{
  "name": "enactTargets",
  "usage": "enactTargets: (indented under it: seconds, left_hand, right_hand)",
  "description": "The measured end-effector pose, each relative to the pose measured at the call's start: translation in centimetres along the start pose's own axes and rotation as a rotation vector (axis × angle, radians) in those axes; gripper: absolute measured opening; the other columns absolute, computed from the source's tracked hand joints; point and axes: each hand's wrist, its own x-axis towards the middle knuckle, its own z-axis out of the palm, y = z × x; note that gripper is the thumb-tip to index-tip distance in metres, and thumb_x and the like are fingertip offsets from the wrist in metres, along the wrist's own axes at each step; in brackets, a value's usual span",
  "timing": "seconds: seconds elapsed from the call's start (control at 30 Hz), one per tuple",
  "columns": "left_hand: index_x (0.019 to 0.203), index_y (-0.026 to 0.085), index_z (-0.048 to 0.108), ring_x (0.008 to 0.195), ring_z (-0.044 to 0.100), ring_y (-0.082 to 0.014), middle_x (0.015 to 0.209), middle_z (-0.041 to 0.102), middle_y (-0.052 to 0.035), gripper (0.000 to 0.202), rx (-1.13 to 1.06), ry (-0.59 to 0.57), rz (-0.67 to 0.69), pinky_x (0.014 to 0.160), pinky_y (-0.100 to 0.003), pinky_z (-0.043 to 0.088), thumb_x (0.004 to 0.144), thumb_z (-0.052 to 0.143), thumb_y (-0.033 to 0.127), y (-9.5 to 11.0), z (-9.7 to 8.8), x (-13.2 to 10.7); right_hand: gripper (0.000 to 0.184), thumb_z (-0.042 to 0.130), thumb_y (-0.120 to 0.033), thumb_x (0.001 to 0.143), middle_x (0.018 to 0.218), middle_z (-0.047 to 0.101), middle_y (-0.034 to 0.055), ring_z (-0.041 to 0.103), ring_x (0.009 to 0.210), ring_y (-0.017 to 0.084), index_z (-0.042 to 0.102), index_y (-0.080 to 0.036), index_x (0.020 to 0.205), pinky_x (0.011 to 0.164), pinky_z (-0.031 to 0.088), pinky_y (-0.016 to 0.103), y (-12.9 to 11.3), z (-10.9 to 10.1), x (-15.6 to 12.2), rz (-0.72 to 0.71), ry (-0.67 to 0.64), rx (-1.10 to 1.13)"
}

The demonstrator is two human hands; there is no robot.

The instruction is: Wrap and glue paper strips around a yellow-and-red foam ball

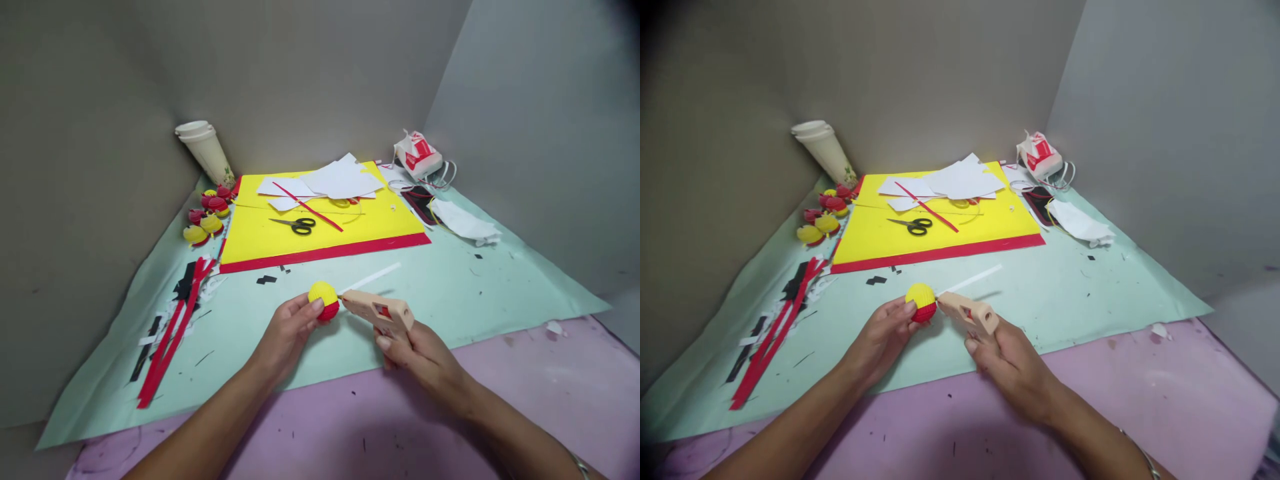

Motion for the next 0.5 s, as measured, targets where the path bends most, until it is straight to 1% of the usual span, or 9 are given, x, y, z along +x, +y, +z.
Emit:
enactTargets:
  seconds: [0.1,0.2,0.3,0.37,0.4,0.5]
  left_hand:
    - [0.102,0.013,0.072,0.084,0.05,-0.0176,0.093,0.064,-0.009,0.025,0.001,0.0,0.003,0.081,-0.03,0.039,0.089,0.063,0.032,0.1,0.0,0.0]
    - [0.096,0.013,0.072,0.082,0.049,-0.0171,0.09,0.062,-0.0078,0.022,0.003,0.009,0.002,0.081,-0.03,0.039,0.088,0.063,0.033,0.0,-0.1,-0.1]
    - [0.09,0.014,0.071,0.083,0.049,-0.0171,0.089,0.061,-0.0071,0.02,-0.009,0.029,-0.002,0.081,-0.029,0.039,0.087,0.065,0.033,0.0,-0.2,0.0]
    - [0.089,0.015,0.071,0.083,0.049,-0.017,0.09,0.061,-0.007,0.02,-0.016,0.039,-0.001,0.081,-0.029,0.04,0.087,0.065,0.033,0.0,-0.3,-0.1]
    - [0.089,0.015,0.071,0.083,0.05,-0.0171,0.09,0.061,-0.0071,0.02,-0.017,0.042,0.0,0.081,-0.029,0.04,0.087,0.065,0.033,0.0,-0.3,-0.1]
    - [0.088,0.015,0.071,0.083,0.05,-0.0171,0.089,0.062,-0.0071,0.02,-0.019,0.056,0.005,0.082,-0.029,0.041,0.087,0.066,0.034,0.2,-0.4,-0.1]
  right_hand:
    - [0.039,0.047,-0.039,0.095,0.075,0.055,0.002,0.049,0.065,0.016,0.056,-0.021,0.128,0.06,0.045,0.028,-0.1,-0.2,-0.1,-0.002,0.01,-0.023]
    - [0.039,0.047,-0.037,0.096,0.075,0.057,0.0025,0.049,0.065,0.017,0.055,-0.023,0.131,0.06,0.045,0.028,-0.4,-0.7,-0.2,0.003,0.014,-0.047]
    - [0.044,0.046,-0.036,0.096,0.088,0.061,0.0046,0.051,0.067,0.017,0.048,-0.026,0.139,0.061,0.046,0.028,-0.6,-1.4,-0.5,-0.001,0.063,-0.069]
    - [0.046,0.047,-0.038,0.096,0.093,0.061,0.0057,0.053,0.069,0.017,0.046,-0.025,0.14,0.061,0.047,0.028,-0.7,-2.0,-0.8,-0.007,0.133,-0.075]
    - [0.045,0.048,-0.04,0.095,0.094,0.061,0.0063,0.054,0.07,0.018,0.048,-0.025,0.137,0.061,0.048,0.029,-0.7,-2.3,-1.0,-0.022,0.189,-0.087]
    - [0.029,0.052,-0.04,0.092,0.091,0.062,0.0071,0.058,0.07,0.021,0.06,-0.024,0.115,0.062,0.049,0.032,-0.5,-3.3,-2.0,-0.15,0.399,-0.213]
